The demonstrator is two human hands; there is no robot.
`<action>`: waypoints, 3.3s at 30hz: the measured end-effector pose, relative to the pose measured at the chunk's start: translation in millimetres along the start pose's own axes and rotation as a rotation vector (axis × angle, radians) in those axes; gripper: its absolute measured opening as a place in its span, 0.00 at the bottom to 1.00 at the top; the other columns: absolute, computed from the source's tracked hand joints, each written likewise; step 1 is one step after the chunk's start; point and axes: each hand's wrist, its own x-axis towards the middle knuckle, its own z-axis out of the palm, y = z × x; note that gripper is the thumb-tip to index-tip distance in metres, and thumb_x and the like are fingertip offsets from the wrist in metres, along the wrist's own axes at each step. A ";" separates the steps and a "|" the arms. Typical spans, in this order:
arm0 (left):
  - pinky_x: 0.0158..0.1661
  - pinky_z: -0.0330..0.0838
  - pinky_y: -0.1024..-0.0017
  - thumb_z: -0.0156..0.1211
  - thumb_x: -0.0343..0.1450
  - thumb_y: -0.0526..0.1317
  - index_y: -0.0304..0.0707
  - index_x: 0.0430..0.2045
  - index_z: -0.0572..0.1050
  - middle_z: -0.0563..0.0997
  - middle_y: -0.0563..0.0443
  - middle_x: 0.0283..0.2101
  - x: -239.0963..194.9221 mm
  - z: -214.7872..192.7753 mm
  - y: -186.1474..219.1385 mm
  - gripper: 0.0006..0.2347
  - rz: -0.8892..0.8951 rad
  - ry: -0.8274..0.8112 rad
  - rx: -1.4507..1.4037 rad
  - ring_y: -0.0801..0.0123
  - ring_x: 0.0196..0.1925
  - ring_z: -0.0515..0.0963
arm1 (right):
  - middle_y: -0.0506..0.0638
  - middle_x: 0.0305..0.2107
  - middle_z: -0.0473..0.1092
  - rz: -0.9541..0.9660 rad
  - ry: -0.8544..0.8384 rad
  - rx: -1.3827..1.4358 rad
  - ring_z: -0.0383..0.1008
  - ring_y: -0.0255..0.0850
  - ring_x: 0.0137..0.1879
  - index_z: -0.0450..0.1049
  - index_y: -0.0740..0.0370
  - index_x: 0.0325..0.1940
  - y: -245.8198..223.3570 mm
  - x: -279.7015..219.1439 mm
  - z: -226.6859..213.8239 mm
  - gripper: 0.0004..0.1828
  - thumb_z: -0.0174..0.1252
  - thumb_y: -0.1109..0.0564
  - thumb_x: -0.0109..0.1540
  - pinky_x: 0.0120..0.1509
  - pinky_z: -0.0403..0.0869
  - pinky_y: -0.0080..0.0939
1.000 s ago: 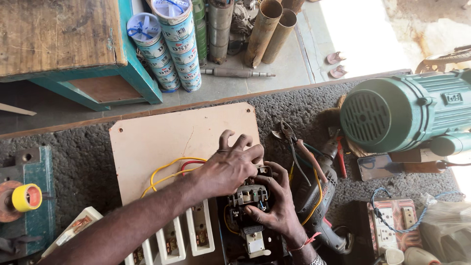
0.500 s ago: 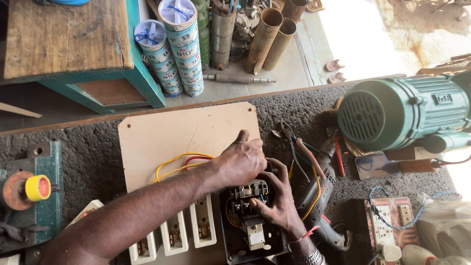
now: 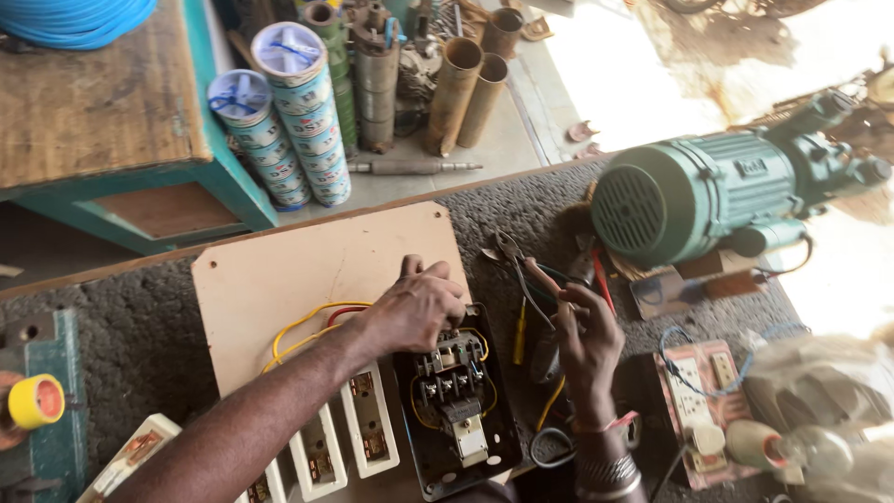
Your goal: The person uses pliers and a screwdriver to connect wires to a contactor and several white electrical components mounted on a board. They strip wire ends, insert them into terminals, and tighten screws to secure the connections.
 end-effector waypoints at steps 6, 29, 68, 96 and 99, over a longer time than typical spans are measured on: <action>0.48 0.59 0.57 0.59 0.62 0.27 0.43 0.14 0.77 0.70 0.61 0.24 -7.2 -3.5 -7.2 0.08 0.040 0.040 -0.153 0.70 0.38 0.68 | 0.49 0.30 0.78 -0.088 -0.478 -0.549 0.79 0.42 0.31 0.81 0.55 0.39 -16.0 -1.5 1.2 0.05 0.63 0.56 0.60 0.36 0.78 0.43; 0.42 0.69 0.59 0.61 0.63 0.32 0.43 0.22 0.81 0.78 0.56 0.30 -7.3 -4.9 2.7 0.04 0.070 0.136 -0.142 0.64 0.41 0.76 | 0.57 0.39 0.75 -0.027 -0.612 -0.536 0.78 0.55 0.42 0.73 0.60 0.56 0.8 -98.9 -28.4 0.24 0.66 0.51 0.57 0.42 0.77 0.52; 0.49 0.71 0.55 0.49 0.59 0.19 0.40 0.25 0.80 0.78 0.56 0.30 -4.6 12.1 -7.2 0.15 0.029 0.071 -0.170 0.68 0.34 0.79 | 0.57 0.13 0.67 -0.030 -0.628 -0.717 0.71 0.53 0.20 0.64 0.62 0.34 12.1 -66.7 -7.0 0.09 0.53 0.55 0.64 0.27 0.68 0.57; 0.43 0.72 0.61 0.55 0.60 0.25 0.43 0.28 0.81 0.77 0.57 0.28 -11.1 7.0 -10.3 0.12 0.102 0.159 -0.095 0.68 0.30 0.78 | 0.53 0.32 0.68 -0.254 -0.283 1.134 0.72 0.45 0.31 0.71 0.59 0.61 -160.0 0.5 -67.1 0.20 0.55 0.46 0.71 0.34 0.74 0.49; 0.39 0.68 0.62 0.55 0.61 0.26 0.45 0.29 0.81 0.78 0.58 0.29 -8.9 6.2 -11.0 0.12 0.133 0.192 -0.019 0.70 0.29 0.78 | 0.54 0.33 0.68 -0.259 -0.453 1.117 0.73 0.47 0.33 0.72 0.61 0.62 -169.7 10.6 -47.9 0.20 0.54 0.46 0.72 0.35 0.75 0.50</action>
